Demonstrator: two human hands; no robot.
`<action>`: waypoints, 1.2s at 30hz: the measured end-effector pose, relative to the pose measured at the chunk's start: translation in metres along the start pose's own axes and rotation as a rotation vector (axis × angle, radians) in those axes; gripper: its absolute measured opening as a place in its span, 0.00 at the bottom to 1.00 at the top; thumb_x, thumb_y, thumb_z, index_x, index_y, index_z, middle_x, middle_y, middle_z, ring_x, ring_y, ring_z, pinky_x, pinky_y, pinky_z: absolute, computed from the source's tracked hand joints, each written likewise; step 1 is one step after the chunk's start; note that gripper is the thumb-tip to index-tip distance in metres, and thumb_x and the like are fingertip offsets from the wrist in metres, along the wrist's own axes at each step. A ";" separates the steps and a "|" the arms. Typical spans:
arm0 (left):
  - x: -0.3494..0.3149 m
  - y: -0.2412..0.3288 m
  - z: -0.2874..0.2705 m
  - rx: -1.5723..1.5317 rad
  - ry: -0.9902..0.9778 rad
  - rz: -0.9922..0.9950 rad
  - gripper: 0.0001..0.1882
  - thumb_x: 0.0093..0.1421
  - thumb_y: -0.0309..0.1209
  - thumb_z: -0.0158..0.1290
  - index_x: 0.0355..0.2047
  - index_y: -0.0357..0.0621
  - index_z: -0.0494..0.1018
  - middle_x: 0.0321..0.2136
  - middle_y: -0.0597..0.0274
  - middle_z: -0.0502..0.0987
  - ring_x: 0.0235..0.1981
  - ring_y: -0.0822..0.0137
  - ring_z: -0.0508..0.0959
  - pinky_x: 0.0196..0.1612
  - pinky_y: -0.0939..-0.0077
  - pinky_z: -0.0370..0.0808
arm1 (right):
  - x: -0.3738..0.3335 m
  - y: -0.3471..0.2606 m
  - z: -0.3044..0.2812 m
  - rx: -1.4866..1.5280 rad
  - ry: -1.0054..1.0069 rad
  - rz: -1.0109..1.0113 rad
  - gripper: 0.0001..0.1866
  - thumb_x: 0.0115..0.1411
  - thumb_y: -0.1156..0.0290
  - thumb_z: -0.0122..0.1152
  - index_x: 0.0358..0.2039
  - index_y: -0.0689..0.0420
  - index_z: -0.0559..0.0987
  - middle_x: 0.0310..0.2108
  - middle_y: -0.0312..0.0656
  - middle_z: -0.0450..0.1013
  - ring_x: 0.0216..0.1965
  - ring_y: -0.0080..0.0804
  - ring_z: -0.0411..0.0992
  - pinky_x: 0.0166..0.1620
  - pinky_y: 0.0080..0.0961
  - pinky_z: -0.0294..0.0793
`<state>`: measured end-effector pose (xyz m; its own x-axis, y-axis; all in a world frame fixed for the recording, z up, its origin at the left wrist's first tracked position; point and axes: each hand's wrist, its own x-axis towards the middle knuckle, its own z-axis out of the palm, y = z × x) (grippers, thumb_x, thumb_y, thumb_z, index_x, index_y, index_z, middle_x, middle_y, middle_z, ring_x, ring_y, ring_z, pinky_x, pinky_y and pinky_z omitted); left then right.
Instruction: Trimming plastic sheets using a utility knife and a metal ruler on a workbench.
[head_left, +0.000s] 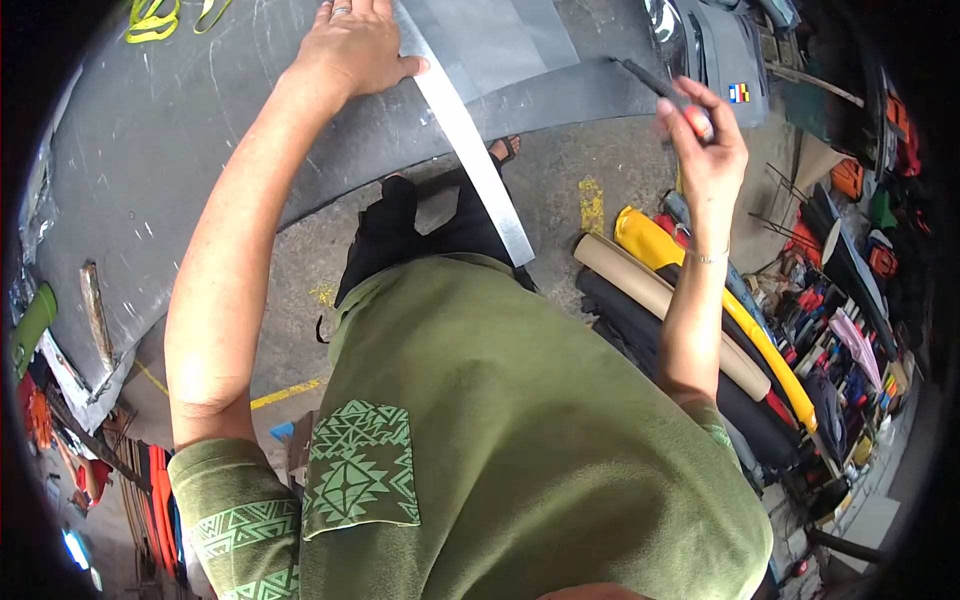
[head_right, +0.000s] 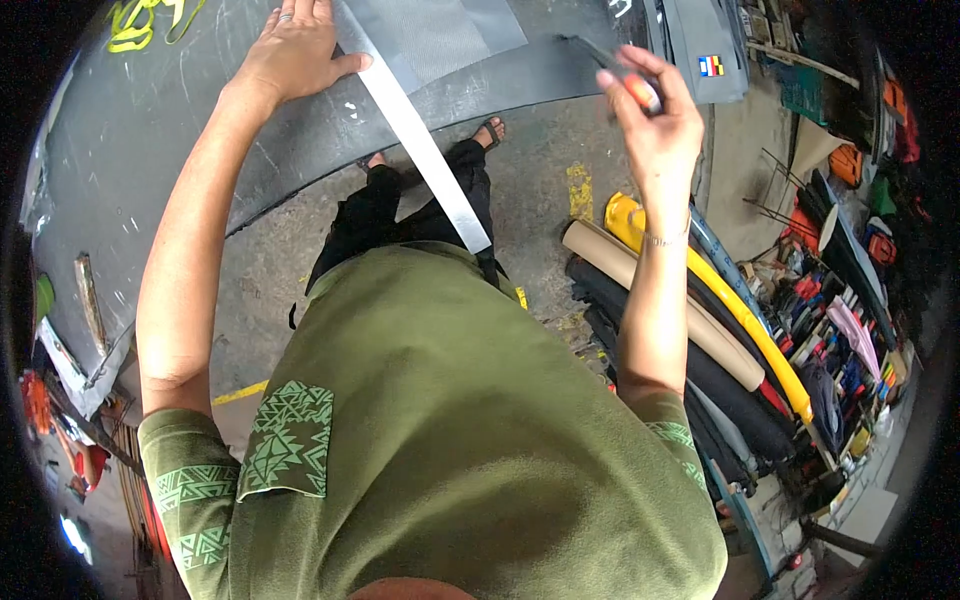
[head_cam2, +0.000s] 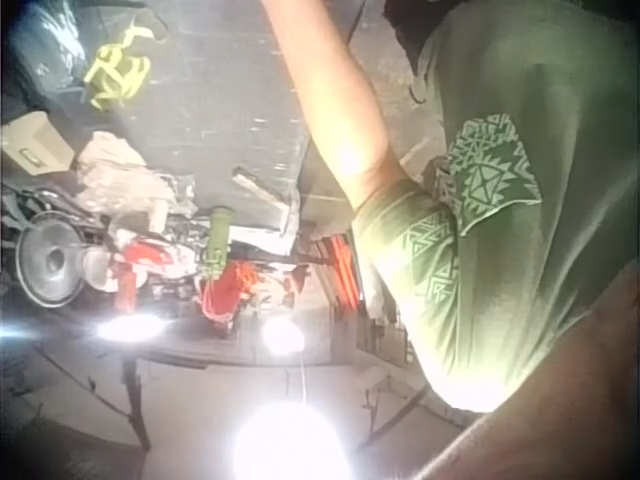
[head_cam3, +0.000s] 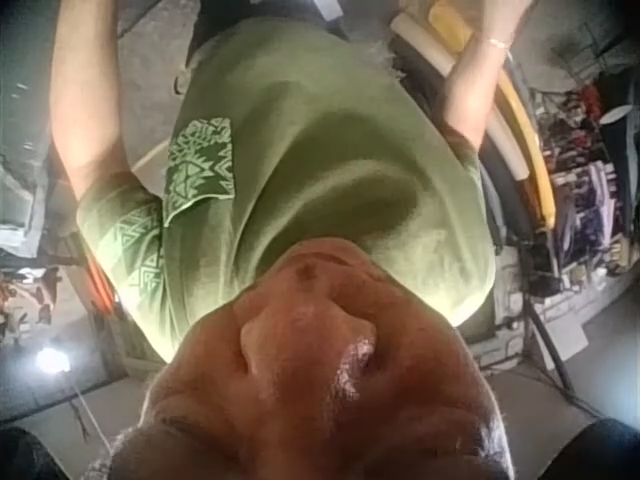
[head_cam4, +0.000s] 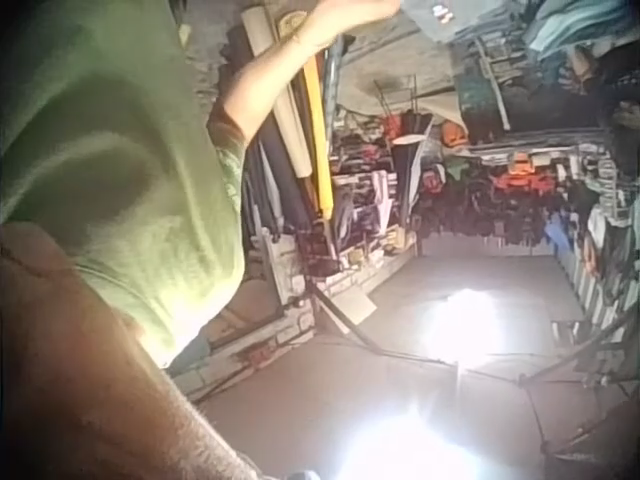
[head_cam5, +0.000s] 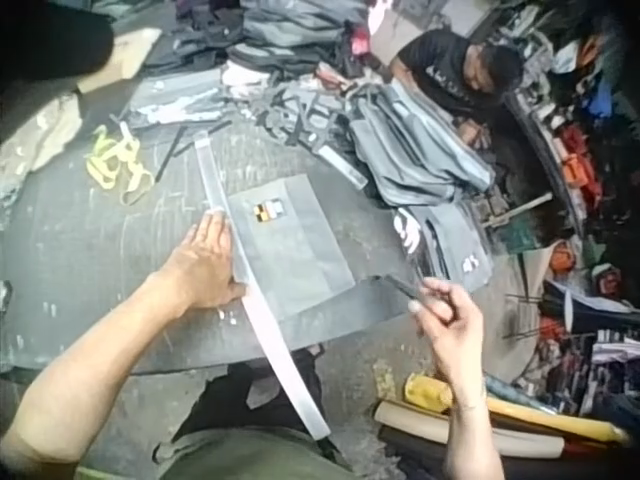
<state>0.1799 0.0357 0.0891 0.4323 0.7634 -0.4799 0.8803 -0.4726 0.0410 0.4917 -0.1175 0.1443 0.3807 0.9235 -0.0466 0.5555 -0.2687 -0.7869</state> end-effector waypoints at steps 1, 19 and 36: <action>-0.001 -0.001 -0.003 0.000 -0.003 -0.008 0.58 0.59 0.57 0.58 0.70 0.17 0.48 0.72 0.25 0.47 0.76 0.37 0.48 0.76 0.52 0.51 | 0.010 -0.002 0.007 -0.006 0.025 -0.075 0.18 0.61 0.71 0.73 0.51 0.59 0.82 0.44 0.37 0.82 0.39 0.18 0.77 0.41 0.17 0.77; 0.005 -0.014 0.010 0.029 -0.053 0.037 0.58 0.61 0.58 0.58 0.70 0.18 0.46 0.72 0.23 0.46 0.76 0.36 0.46 0.76 0.53 0.48 | 0.089 -0.059 0.233 0.962 -0.508 0.038 0.22 0.77 0.50 0.42 0.37 0.56 0.73 0.18 0.32 0.64 0.11 0.21 0.60 0.14 0.21 0.60; -0.001 -0.005 -0.001 0.040 -0.021 0.070 0.56 0.60 0.54 0.60 0.70 0.19 0.48 0.71 0.26 0.51 0.75 0.35 0.48 0.77 0.52 0.48 | 0.079 -0.082 0.243 0.512 -0.377 0.197 0.26 0.77 0.50 0.37 0.30 0.56 0.71 0.13 0.34 0.63 0.09 0.23 0.59 0.13 0.23 0.58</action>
<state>0.1751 0.0377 0.0904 0.4884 0.7186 -0.4951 0.8391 -0.5426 0.0402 0.2965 0.0439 0.0555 0.1030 0.9277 -0.3588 0.0454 -0.3647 -0.9300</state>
